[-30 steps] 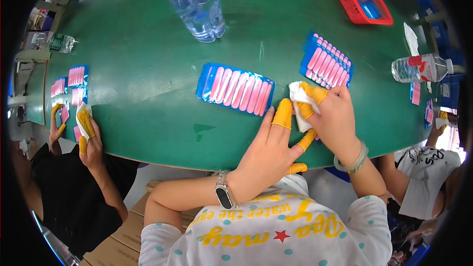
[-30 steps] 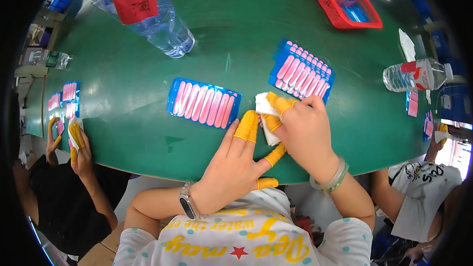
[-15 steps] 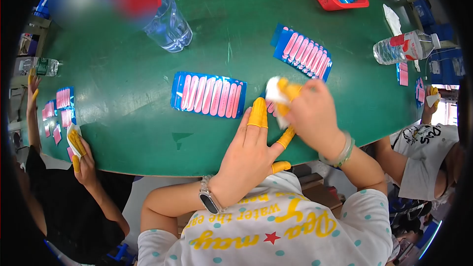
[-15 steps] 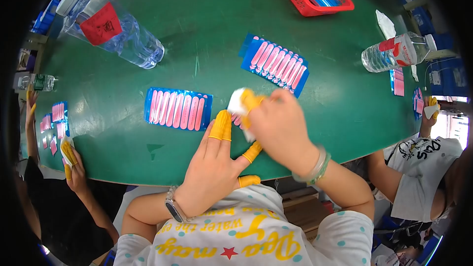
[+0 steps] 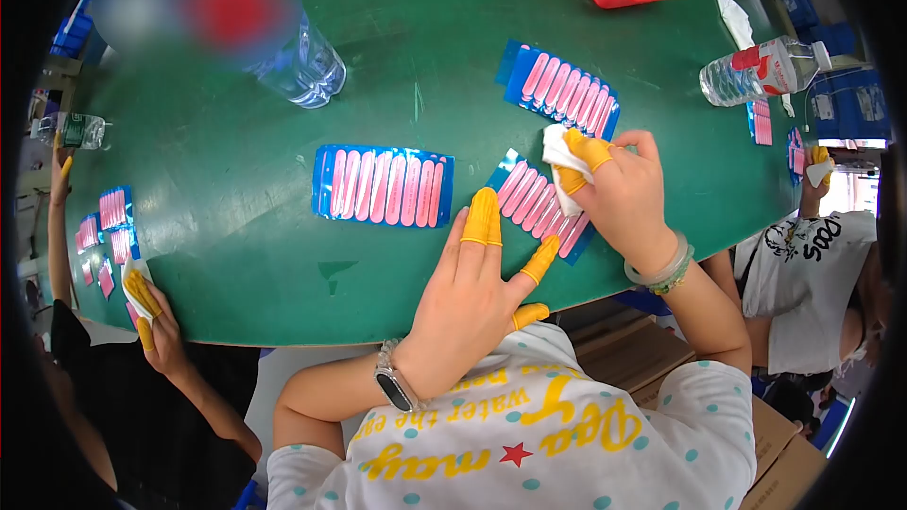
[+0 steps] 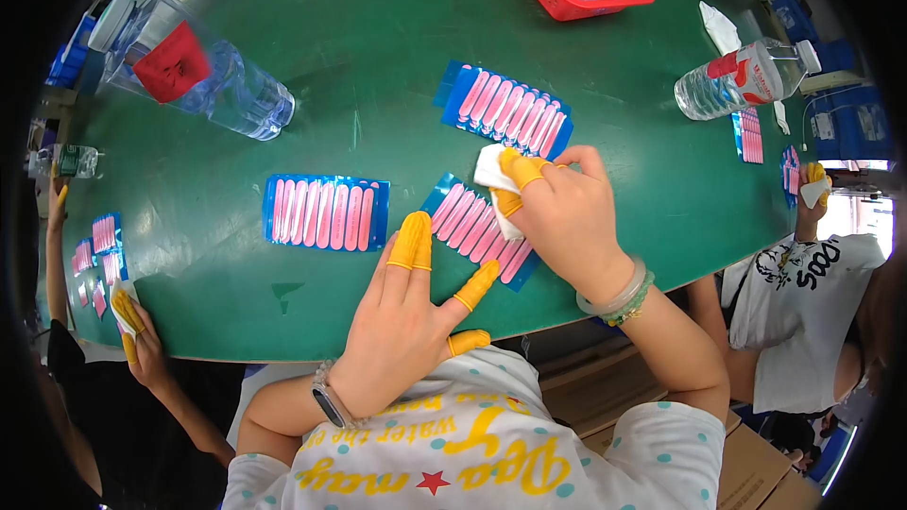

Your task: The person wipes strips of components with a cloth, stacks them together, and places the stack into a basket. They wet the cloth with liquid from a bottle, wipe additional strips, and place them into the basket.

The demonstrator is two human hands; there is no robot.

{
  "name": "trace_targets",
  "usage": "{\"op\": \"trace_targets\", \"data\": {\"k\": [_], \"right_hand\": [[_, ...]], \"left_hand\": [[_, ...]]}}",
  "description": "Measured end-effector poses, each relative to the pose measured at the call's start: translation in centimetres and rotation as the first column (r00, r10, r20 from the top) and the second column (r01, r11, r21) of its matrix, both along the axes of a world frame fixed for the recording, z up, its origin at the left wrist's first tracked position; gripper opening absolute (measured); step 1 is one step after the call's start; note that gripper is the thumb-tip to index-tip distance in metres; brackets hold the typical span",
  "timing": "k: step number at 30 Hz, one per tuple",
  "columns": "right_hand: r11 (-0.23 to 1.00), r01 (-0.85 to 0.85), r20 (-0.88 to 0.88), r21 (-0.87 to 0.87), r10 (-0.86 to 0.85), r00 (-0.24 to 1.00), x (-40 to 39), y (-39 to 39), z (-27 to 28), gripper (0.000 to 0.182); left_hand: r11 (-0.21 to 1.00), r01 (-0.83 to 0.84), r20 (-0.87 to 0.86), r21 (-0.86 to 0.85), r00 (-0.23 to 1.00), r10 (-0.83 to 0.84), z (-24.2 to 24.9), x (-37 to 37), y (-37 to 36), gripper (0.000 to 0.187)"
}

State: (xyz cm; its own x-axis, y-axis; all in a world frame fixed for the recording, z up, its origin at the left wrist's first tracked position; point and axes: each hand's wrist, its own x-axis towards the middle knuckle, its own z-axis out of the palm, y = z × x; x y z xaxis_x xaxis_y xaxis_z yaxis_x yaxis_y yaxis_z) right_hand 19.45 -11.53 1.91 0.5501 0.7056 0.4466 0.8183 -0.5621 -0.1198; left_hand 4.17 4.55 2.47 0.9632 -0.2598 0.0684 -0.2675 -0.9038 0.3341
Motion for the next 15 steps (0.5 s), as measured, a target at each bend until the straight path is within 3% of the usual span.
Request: {"op": "trace_targets", "data": {"k": [5, 7, 9, 12, 15], "right_hand": [[0.998, -0.047, 0.023, -0.031, 0.048, 0.999, -1.7, -1.0, -0.1, 0.015], [0.99, -0.129, -0.115, -0.047, 0.123, 0.986, -4.9, -1.4, -0.3, 0.015], [0.993, -0.107, -0.147, -0.046, 0.099, 0.984, -5.0, -2.0, -0.2, 0.017], [0.988, 0.132, -0.053, -0.083, -0.137, 0.989, -2.0, -3.2, -0.1, 0.029], [0.99, 0.126, -0.025, -0.07, -0.128, 0.992, -1.8, -3.2, 0.2, 0.034]], "left_hand": [[0.998, 0.009, -0.028, 0.064, 1.0, -0.008, 0.3, 0.0, -0.1, 0.085], [0.996, 0.014, -0.007, 0.09, 1.0, -0.013, 0.2, 0.0, -0.2, 0.088], [0.993, 0.027, -0.006, 0.115, 1.0, -0.027, 0.0, 0.0, -0.1, 0.088], [0.991, 0.025, -0.05, 0.133, 0.999, -0.019, 0.2, 0.0, -0.3, 0.084], [0.999, -0.01, -0.003, 0.046, 1.0, 0.01, 0.1, 0.0, -0.3, 0.077]]}}
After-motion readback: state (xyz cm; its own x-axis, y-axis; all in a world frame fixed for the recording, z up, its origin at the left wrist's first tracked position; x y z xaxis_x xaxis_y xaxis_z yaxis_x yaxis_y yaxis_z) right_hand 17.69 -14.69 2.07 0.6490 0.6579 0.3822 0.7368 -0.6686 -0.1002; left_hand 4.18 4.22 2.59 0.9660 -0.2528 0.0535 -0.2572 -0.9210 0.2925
